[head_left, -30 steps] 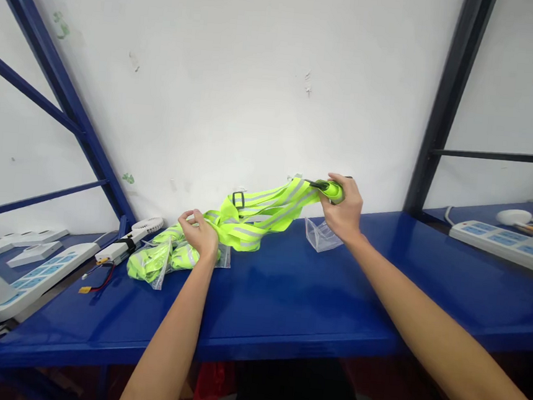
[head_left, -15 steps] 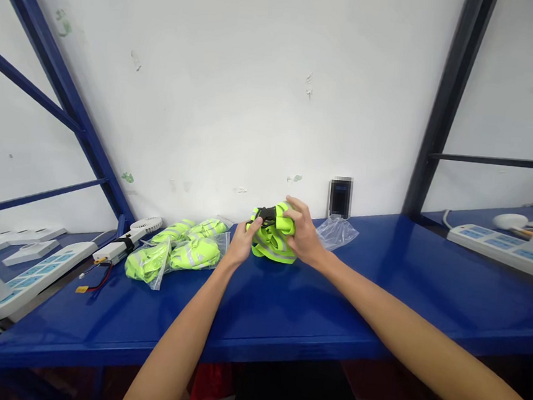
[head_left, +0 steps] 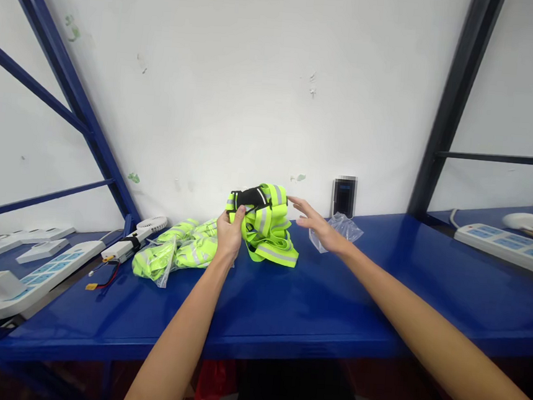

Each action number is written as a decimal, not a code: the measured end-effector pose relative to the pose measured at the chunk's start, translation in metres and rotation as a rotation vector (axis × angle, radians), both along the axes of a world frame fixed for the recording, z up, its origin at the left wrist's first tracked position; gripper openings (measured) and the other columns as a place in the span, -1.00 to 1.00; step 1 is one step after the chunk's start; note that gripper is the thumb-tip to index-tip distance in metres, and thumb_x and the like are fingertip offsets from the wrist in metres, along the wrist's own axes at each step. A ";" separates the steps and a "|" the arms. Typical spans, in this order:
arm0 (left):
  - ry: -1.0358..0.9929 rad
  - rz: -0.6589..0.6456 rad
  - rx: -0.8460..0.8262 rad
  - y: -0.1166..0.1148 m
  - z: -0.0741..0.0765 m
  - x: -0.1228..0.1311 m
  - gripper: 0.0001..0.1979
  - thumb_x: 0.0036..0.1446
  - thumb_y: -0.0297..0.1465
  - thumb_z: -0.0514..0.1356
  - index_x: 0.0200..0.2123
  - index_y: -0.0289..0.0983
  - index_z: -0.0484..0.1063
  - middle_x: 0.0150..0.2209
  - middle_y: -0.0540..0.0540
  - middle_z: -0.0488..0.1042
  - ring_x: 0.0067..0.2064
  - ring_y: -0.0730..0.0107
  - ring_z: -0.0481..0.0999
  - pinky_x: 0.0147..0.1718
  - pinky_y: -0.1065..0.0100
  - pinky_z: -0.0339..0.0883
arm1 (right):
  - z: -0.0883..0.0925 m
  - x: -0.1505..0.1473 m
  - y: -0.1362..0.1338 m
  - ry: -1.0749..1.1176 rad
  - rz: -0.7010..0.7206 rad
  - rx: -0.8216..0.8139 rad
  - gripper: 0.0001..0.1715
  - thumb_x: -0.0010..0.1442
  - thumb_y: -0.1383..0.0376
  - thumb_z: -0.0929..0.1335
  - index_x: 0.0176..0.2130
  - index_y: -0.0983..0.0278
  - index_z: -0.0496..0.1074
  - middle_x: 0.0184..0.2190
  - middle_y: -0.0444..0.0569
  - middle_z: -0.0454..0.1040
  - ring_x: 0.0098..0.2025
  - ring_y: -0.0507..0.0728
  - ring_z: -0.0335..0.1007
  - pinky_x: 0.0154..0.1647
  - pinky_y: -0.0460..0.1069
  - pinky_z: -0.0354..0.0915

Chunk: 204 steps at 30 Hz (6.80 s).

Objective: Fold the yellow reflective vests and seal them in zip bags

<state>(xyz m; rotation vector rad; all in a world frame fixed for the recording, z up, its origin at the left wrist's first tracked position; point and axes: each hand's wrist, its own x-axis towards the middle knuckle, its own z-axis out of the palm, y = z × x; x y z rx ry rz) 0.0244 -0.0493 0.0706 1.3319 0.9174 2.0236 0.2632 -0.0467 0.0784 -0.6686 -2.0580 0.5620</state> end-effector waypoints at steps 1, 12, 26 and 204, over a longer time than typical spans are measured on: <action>0.050 0.032 0.009 -0.001 0.001 0.002 -0.53 0.05 -0.06 0.28 -0.16 -0.34 0.47 -0.23 -0.14 0.56 -0.23 0.28 0.55 -0.24 0.34 0.40 | 0.004 -0.002 -0.002 0.050 0.043 -0.058 -0.31 0.30 0.13 0.20 0.35 0.05 -0.04 0.40 -0.02 -0.06 0.40 0.30 -0.13 0.28 0.30 0.06; 0.297 0.049 0.213 -0.021 0.015 0.034 -0.57 0.25 0.02 -0.04 -0.12 -0.20 0.30 -0.22 -0.08 0.43 -0.15 0.25 0.46 -0.09 0.28 0.31 | 0.020 -0.033 -0.007 0.222 0.344 -0.547 -0.41 0.30 0.10 0.28 0.25 0.19 0.19 0.00 0.05 0.51 -0.09 0.22 0.49 -0.08 0.14 0.46; 0.304 -0.260 -0.108 0.007 -0.016 0.017 -0.68 0.03 -0.14 0.26 -0.36 -0.31 0.46 -0.40 -0.12 0.53 -0.29 0.17 0.53 -0.27 0.23 0.39 | 0.013 -0.022 -0.007 0.140 0.140 -0.166 -0.39 0.05 0.18 0.48 0.08 0.27 0.38 -0.03 0.05 0.51 -0.03 0.24 0.43 0.02 0.17 0.37; 1.984 0.104 0.010 -0.192 0.028 -0.059 -0.50 0.31 -0.50 -0.12 0.29 -0.19 0.10 -0.18 -0.14 0.53 -0.29 0.26 0.55 -0.32 0.29 0.41 | -0.030 -0.026 0.013 0.192 -0.235 0.260 -0.46 0.02 0.48 0.26 0.02 0.26 0.38 -0.07 0.02 0.50 -0.04 0.21 0.43 0.00 0.06 0.32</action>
